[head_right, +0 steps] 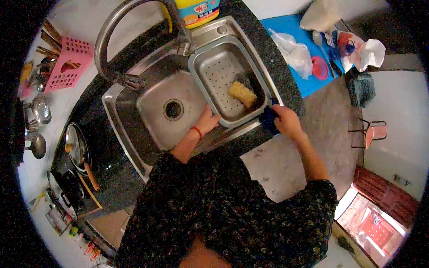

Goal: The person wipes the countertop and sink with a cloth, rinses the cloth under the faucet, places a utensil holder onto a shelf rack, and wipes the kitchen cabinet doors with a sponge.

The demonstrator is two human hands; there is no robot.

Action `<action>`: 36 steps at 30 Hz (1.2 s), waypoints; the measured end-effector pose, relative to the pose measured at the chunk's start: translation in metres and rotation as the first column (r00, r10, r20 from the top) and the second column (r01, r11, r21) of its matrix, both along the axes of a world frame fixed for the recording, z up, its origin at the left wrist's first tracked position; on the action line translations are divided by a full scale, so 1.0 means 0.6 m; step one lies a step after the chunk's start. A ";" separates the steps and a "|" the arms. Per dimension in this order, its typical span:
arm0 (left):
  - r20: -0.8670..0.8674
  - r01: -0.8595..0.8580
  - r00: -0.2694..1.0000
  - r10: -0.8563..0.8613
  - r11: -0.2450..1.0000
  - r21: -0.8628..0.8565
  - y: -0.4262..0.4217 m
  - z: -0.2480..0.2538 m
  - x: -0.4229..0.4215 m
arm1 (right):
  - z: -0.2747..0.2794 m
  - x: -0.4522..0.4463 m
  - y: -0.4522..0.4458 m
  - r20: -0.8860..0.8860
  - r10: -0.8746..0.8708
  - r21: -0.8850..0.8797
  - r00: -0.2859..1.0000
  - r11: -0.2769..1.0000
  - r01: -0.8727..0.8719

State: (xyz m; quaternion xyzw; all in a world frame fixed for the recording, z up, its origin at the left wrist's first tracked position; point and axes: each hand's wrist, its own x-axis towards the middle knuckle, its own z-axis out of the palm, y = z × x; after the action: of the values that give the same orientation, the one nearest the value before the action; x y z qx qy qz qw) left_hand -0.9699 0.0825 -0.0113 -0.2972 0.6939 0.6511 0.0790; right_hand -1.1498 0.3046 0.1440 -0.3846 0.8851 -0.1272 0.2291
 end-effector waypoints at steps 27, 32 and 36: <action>-0.188 -0.740 0.669 0.719 0.667 -0.086 -0.123 0.243 0.645 | -0.209 0.172 -0.665 -0.222 -0.502 -0.870 0.836 0.489 0.063; -0.104 -0.792 0.601 0.793 0.608 0.059 -0.075 0.239 0.646 | -0.305 0.166 -0.776 -0.200 -0.572 -0.817 0.796 0.545 0.186; -0.102 -0.814 0.553 0.827 0.563 0.145 -0.086 0.236 0.656 | -0.246 0.333 -0.804 -0.130 -0.490 -0.805 0.862 0.560 0.197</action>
State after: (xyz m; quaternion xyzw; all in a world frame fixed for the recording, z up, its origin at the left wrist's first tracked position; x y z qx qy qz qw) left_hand -0.5765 0.0312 0.1301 -0.5299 0.4524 0.6617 -0.2769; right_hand -0.9498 -0.1777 -0.0034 -0.2768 0.8284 -0.4655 -0.1429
